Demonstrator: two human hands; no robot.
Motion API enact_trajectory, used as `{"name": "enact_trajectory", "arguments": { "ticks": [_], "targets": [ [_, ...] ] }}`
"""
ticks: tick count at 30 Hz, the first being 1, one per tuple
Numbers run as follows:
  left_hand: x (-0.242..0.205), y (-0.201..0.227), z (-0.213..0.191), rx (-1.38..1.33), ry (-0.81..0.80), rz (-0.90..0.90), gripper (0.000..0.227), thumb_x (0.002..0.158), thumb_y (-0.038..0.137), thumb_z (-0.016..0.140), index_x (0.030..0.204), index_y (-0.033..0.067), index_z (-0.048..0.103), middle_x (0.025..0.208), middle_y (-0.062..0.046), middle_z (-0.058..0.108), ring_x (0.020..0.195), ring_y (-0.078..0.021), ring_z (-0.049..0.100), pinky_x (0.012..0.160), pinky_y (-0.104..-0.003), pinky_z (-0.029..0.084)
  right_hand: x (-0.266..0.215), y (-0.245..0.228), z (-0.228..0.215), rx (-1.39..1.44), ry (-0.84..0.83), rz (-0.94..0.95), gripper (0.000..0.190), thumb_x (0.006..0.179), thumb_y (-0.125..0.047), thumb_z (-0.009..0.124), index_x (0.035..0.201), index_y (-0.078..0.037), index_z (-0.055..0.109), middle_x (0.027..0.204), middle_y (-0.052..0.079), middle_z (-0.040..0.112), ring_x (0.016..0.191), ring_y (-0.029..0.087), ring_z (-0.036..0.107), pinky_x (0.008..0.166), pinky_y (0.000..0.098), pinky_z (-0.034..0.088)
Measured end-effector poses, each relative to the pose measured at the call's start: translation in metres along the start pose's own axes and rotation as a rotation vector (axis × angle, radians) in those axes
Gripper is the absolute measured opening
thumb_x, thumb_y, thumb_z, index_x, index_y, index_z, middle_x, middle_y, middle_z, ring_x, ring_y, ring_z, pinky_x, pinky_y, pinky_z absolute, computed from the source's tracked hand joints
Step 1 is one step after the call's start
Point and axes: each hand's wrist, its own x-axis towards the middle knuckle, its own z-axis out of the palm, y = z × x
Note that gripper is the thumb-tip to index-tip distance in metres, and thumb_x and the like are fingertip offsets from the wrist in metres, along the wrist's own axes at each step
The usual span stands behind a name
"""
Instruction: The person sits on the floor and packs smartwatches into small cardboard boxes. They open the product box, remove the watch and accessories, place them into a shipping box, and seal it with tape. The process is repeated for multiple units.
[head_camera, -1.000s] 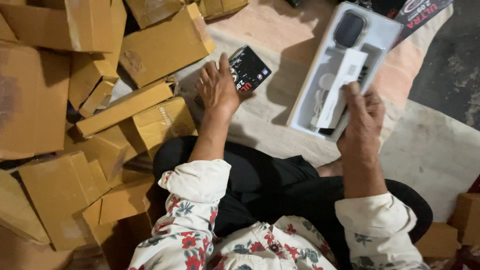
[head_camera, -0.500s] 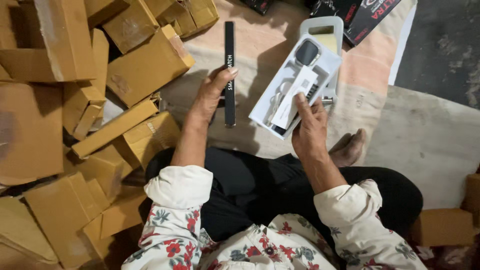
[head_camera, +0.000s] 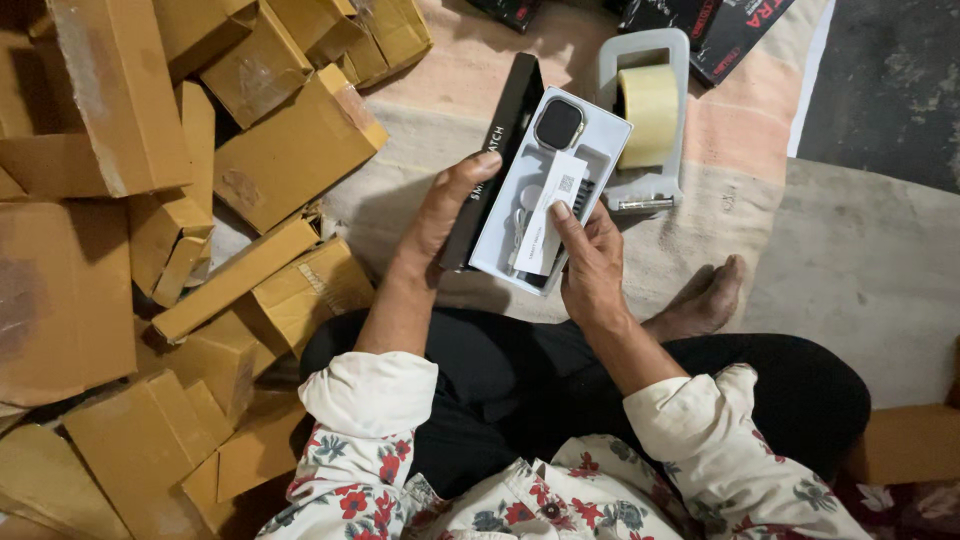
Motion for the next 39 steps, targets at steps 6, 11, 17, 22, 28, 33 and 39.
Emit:
{"name": "enact_trajectory", "arguments": {
  "ticks": [6,11,17,22,28,33,39],
  "targets": [
    [0.009,-0.009,-0.001,0.396,0.105,0.254,0.065,0.089,0.045,0.073,0.135,0.0021,0.061,0.114,-0.009,0.066,0.107,-0.0155,0.062,0.096,-0.029,0.051,0.003,0.009,0.005,-0.152,0.047,-0.048,0.018,0.105,-0.012,0.065,0.118,-0.001,0.060,0.110,0.006,0.073,0.099,0.010,0.069,0.090,0.0281,0.058],
    [0.008,-0.022,0.001,0.963,0.297,0.360,0.089,0.085,0.056,0.074,0.154,0.0034,0.053,0.115,-0.014,0.056,0.111,-0.0255,0.059,0.098,-0.038,0.051,0.005,0.017,0.007,-0.196,0.038,-0.062,0.020,0.104,-0.013,0.065,0.119,-0.003,0.057,0.112,0.005,0.069,0.102,0.010,0.066,0.093,0.0291,0.056],
    [0.006,-0.039,0.009,1.093,0.346,0.439,0.104,0.082,0.067,0.073,0.155,-0.0015,0.042,0.126,-0.021,0.051,0.114,-0.0305,0.059,0.095,-0.040,0.055,0.002,0.020,0.009,-0.334,0.011,-0.123,0.042,0.111,-0.035,0.046,0.138,-0.003,0.050,0.125,0.007,0.061,0.118,0.014,0.058,0.105,0.0320,0.049],
    [0.000,-0.051,0.018,1.255,0.418,0.542,0.089,0.095,0.058,0.070,0.157,0.0004,0.044,0.133,-0.024,0.049,0.119,-0.0367,0.056,0.103,-0.045,0.049,0.002,0.033,0.005,-0.324,0.012,-0.079,0.067,0.109,-0.055,0.025,0.149,-0.004,0.042,0.132,0.010,0.058,0.122,0.017,0.056,0.109,0.0332,0.047],
    [-0.001,-0.051,0.021,1.319,0.379,0.507,0.079,0.095,0.057,0.075,0.159,0.0187,0.047,0.132,-0.020,0.053,0.120,-0.0367,0.056,0.107,-0.046,0.048,0.004,0.046,0.002,-0.089,-0.095,0.057,0.082,0.102,-0.066,0.022,0.152,-0.005,0.042,0.145,0.011,0.054,0.133,0.021,0.054,0.117,0.0377,0.042],
    [0.006,-0.024,0.006,1.292,0.217,0.404,0.111,0.063,0.054,0.087,0.158,0.0323,0.034,0.142,-0.023,0.044,0.123,-0.0378,0.054,0.105,-0.046,0.047,0.010,0.007,0.000,-0.080,-0.345,0.061,0.093,0.096,-0.075,0.031,0.144,0.001,0.054,0.134,0.012,0.067,0.126,0.021,0.066,0.112,0.0398,0.052],
    [0.001,-0.013,-0.003,1.705,0.190,0.807,0.116,0.057,0.060,0.085,0.157,0.0300,0.034,0.157,-0.011,0.039,0.142,-0.0365,0.046,0.119,-0.055,0.038,0.015,-0.040,0.004,-0.117,-0.047,-0.073,0.035,0.100,-0.013,0.072,0.129,0.004,0.060,0.112,0.010,0.071,0.098,0.019,0.071,0.087,0.0366,0.062]
  ]
}}
